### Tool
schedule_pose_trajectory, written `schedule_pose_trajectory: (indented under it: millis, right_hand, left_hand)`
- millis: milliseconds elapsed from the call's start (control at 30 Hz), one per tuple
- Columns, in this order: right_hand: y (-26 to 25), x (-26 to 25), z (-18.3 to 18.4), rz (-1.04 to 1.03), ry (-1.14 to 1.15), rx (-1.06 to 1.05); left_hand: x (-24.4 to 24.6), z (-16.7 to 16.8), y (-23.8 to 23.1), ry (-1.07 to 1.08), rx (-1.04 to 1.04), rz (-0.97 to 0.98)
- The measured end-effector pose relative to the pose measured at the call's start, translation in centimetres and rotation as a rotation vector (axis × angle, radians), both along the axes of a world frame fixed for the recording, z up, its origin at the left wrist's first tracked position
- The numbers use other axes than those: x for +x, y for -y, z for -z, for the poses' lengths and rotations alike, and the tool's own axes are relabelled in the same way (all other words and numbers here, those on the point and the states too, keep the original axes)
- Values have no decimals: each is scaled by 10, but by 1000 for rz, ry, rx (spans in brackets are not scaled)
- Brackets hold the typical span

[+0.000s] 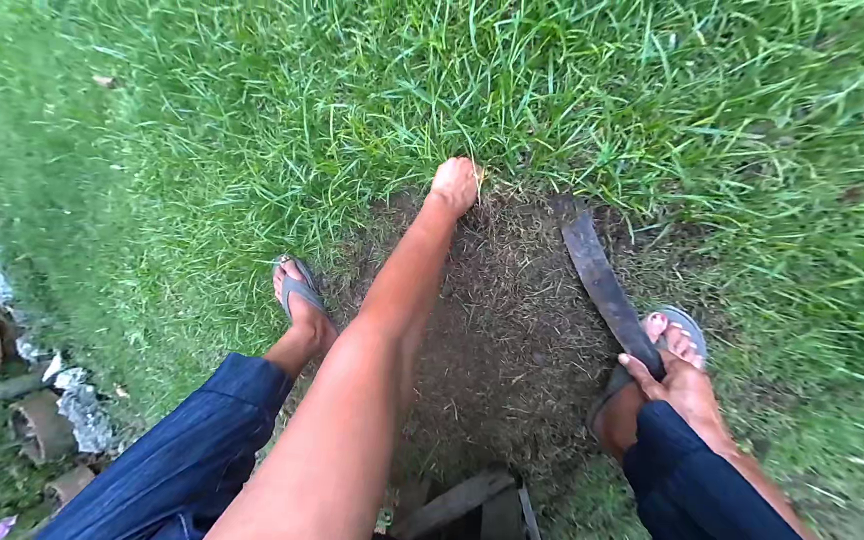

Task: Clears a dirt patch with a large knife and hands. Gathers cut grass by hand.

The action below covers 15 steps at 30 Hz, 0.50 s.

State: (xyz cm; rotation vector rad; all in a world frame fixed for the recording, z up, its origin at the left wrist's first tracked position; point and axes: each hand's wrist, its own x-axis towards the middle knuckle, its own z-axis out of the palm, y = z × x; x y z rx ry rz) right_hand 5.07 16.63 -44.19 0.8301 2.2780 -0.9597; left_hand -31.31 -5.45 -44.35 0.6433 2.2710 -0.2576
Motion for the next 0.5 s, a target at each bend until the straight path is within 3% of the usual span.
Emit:
schedule_pose_trajectory:
  millis: [233, 500]
  right_hand:
    - [-1, -2, -7, -4, -7, -41]
    - [7, -5, -15, -95, -79, -11]
  left_hand:
    - [18, -1, 13, 13, 13, 22]
    - [59, -29, 89, 49, -44, 22]
